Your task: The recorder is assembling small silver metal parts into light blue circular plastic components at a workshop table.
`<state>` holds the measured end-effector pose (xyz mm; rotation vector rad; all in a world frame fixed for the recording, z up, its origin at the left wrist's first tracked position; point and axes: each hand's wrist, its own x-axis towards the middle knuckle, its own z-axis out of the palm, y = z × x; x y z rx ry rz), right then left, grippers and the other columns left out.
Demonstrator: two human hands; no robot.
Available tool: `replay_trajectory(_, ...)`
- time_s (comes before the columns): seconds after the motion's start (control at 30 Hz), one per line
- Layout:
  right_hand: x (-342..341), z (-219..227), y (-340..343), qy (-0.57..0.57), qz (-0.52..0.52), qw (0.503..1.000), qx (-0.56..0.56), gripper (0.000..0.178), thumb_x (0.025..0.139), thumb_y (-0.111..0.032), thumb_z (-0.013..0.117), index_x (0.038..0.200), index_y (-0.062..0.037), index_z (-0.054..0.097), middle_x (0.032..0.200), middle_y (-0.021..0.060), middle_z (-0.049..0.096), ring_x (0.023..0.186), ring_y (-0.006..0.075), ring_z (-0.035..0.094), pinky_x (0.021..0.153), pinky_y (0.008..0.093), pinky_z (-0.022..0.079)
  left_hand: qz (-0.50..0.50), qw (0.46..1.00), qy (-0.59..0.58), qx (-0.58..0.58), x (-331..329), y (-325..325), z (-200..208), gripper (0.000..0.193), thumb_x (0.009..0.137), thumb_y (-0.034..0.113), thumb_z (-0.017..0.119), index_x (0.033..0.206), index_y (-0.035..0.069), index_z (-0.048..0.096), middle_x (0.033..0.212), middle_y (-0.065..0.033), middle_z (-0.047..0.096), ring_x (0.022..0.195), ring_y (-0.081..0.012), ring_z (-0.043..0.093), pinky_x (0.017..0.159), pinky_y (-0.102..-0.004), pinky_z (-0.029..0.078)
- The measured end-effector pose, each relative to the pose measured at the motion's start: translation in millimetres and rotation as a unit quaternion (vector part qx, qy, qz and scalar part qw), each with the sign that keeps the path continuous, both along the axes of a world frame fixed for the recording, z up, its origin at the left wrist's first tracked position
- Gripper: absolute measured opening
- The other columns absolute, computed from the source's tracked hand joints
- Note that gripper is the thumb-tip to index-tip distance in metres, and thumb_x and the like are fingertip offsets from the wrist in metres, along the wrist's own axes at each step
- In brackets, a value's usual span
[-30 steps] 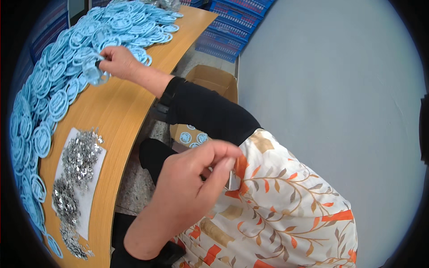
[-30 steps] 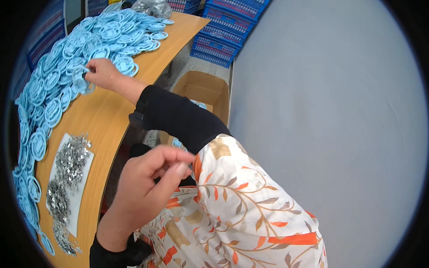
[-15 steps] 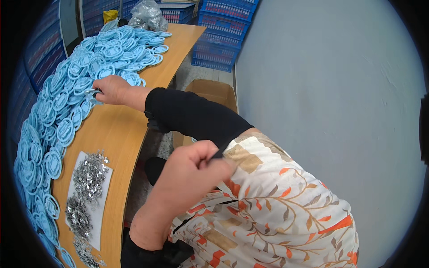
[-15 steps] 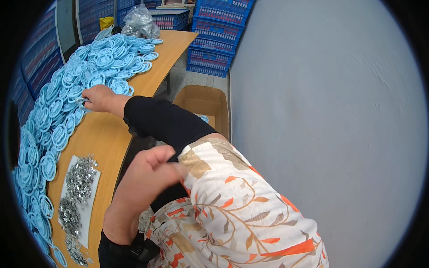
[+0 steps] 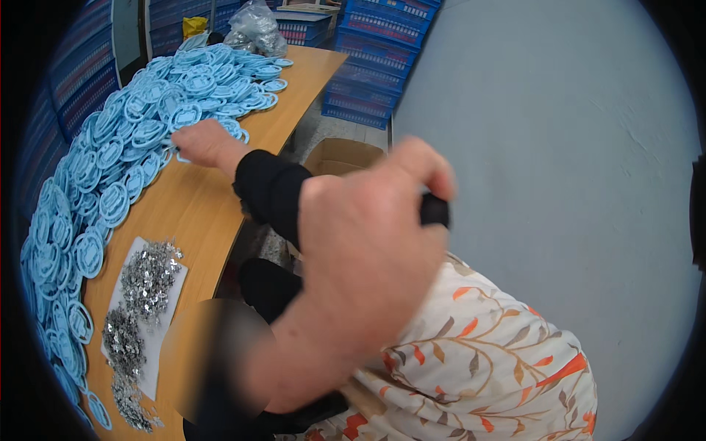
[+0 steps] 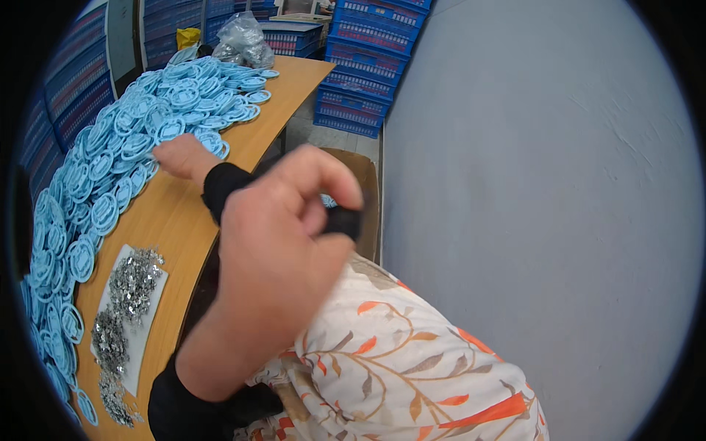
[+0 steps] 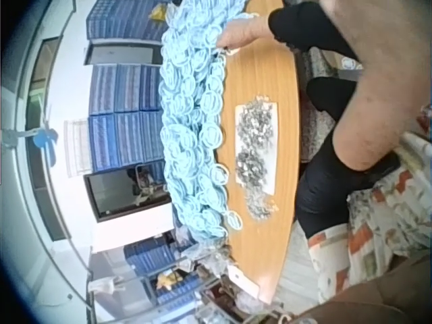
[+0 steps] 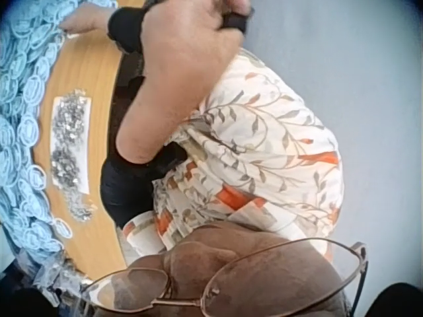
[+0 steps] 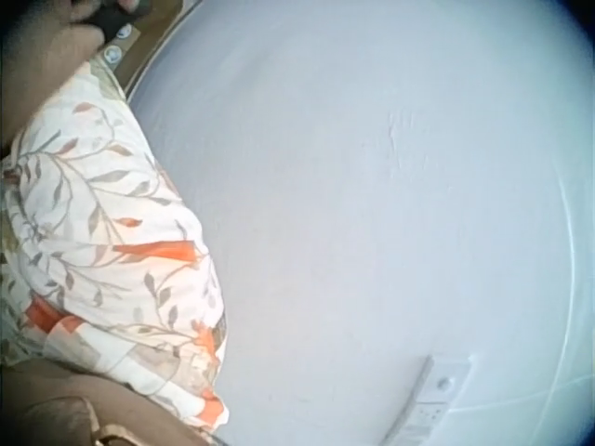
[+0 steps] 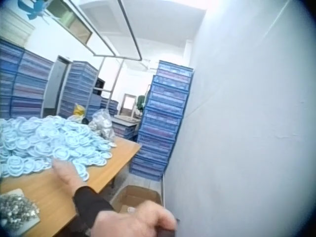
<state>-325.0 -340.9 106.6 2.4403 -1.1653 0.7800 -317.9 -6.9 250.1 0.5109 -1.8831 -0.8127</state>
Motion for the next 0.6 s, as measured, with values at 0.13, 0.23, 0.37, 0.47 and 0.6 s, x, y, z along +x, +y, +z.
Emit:
replay_trajectory(0.13,-60.1,12.0,-19.6,-0.037,-0.097,0.994,-0.018,0.016,0.082,-0.026,0.064,0.091,-0.0127,0.064,0.093,0.0108,0.069,0.085,0.0339,0.068,0.07,0.047,0.054,0.037,0.972,0.048,-0.228,21.3,9.9,-25.8,0.027,0.063,-0.008,0.068,0.078,0.01,0.057,0.068,-0.0001,0.056,0.058,-0.024,0.05,0.066,-0.0354,0.039)
replay_trajectory(0.23,-111.3,38.0,-30.2,-0.099,-0.175,0.975,-0.092,0.016,0.083,-0.027,0.063,0.092,-0.0133,0.063,0.091,0.0123,0.069,0.083,0.0356,0.068,0.07,0.0489,0.054,0.067,0.975,0.012,-0.21,31.0,15.0,-54.5,0.032,0.063,-0.007,0.07,0.085,0.011,0.055,0.074,-0.0011,0.06,0.066,-0.0256,0.055,0.075,-0.0388,0.043)
replay_trajectory(0.37,-148.3,68.7,-26.7,-0.142,-0.233,0.953,-0.132,0.016,0.083,-0.026,0.064,0.09,-0.0115,0.063,0.089,0.0128,0.07,0.08,0.0359,0.068,0.069,0.049,0.054,0.126,0.976,-0.133,-0.115,33.3,10.9,-89.2,0.018,0.076,0.004,0.061,0.093,0.005,0.055,0.067,-0.0059,0.059,0.062,-0.0242,0.061,0.072,-0.0373,0.049)
replay_trajectory(0.47,-153.0,84.4,-27.3,-0.17,-0.227,0.942,-0.18,0.016,0.083,-0.027,0.065,0.092,-0.0128,0.064,0.085,0.0134,0.069,0.077,0.0366,0.067,0.068,0.0484,0.053,0.071,0.935,-0.333,0.1,19.9,10.6,-97.5,0.028,0.078,0.012,0.063,0.102,0.003,0.053,0.074,-0.0148,0.067,0.069,-0.032,0.068,0.067,-0.0427,0.053)
replay_trajectory(0.6,-159.0,90.2,-30.7,-0.179,-0.205,0.933,-0.234,0.017,0.082,-0.027,0.066,0.092,-0.0129,0.065,0.082,0.0124,0.069,0.075,0.0363,0.067,0.067,0.0479,0.054,-0.175,0.846,-0.504,0.008,21.2,12.2,-113.6,0.031,0.088,0.032,0.06,0.084,0.002,0.064,0.078,-0.0187,0.068,0.078,-0.0386,0.068,0.067,-0.0457,0.055)
